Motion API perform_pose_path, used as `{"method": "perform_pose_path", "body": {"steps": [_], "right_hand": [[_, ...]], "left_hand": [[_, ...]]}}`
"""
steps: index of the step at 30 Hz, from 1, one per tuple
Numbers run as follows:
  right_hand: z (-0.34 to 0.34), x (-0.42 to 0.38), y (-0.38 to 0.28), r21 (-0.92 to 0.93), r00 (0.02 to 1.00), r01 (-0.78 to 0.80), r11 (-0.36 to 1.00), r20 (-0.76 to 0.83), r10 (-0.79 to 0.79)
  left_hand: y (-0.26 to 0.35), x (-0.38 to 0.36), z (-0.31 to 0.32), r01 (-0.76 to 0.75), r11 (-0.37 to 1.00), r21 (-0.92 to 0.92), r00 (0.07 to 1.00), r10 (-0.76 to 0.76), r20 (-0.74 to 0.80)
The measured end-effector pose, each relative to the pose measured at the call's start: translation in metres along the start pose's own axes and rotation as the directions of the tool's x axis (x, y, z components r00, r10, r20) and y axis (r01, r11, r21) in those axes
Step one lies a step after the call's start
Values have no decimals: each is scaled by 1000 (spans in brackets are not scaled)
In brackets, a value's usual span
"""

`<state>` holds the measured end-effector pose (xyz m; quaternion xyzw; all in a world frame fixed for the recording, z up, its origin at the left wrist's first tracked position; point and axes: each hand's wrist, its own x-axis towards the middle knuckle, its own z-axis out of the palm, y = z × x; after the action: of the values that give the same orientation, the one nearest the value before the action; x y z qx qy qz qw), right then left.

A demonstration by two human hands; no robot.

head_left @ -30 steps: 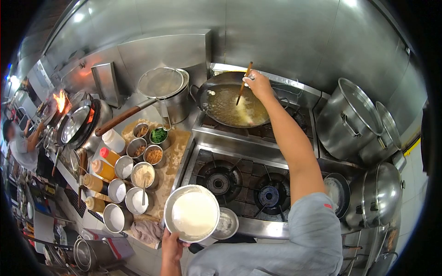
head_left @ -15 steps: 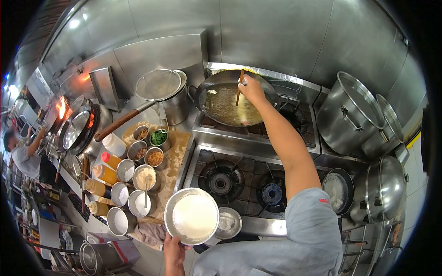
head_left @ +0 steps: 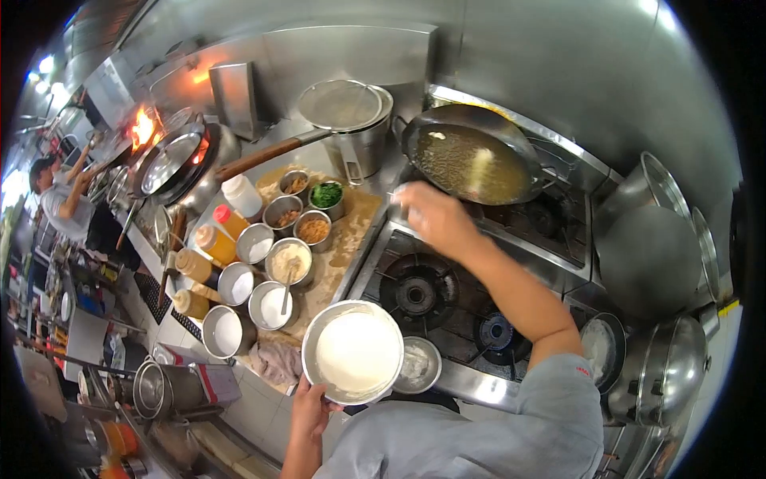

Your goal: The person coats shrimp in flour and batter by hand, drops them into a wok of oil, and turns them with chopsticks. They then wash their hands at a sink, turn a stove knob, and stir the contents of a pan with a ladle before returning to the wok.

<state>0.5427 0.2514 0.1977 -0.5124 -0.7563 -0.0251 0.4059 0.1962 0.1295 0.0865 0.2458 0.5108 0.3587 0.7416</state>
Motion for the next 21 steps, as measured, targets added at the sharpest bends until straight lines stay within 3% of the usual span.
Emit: {"method": "perform_pose_path", "body": {"steps": [1, 2, 3, 4, 5, 10, 13, 16, 17, 18, 20, 21], "right_hand": [[21, -14, 0, -89, 997, 63, 994, 42, -59], [43, -27, 2, -83, 990, 27, 996, 137, -15], [75, -38, 14, -104, 989, 144, 984, 25, -142], [93, -43, 15, -135, 988, 77, 988, 141, -58], [123, -44, 27, -174, 986, 158, 972, 79, -146], [247, -37, 72, -341, 937, 270, 900, 309, -164], [271, -41, 68, -264, 949, 42, 964, 311, 44], [264, -63, 60, -135, 957, -192, 972, 195, 216], [227, -58, 45, 68, 877, -425, 903, 277, 392], [203, -69, 36, 42, 892, -412, 910, 224, 394], [156, -100, 21, -92, 787, -555, 827, 264, 557], [136, -128, 18, -15, 896, -428, 904, 120, 427]], "left_hand": [[-1, -1, -5, -5, 1000, -6, 1000, 5, -13], [-2, 1, -7, -3, 1000, 1, 1000, 3, -9], [1, -5, -5, -18, 1000, -2, 999, 18, -40], [1, -7, -6, -15, 1000, -3, 999, 15, -40], [1, -7, -10, -15, 1000, -5, 999, 15, -44], [4, -13, -20, -18, 999, 47, 992, 24, -126], [4, -13, -31, -40, 999, 31, 994, 43, -101], [7, -13, -36, -55, 998, 10, 997, 56, -50], [9, -12, -34, -50, 999, -1, 997, 50, -54], [10, -11, -37, -29, 999, 40, 995, 33, -91], [11, -5, -39, -37, 999, -16, 995, 35, -90], [14, -2, -46, -15, 999, 45, 999, 16, -35]]}}
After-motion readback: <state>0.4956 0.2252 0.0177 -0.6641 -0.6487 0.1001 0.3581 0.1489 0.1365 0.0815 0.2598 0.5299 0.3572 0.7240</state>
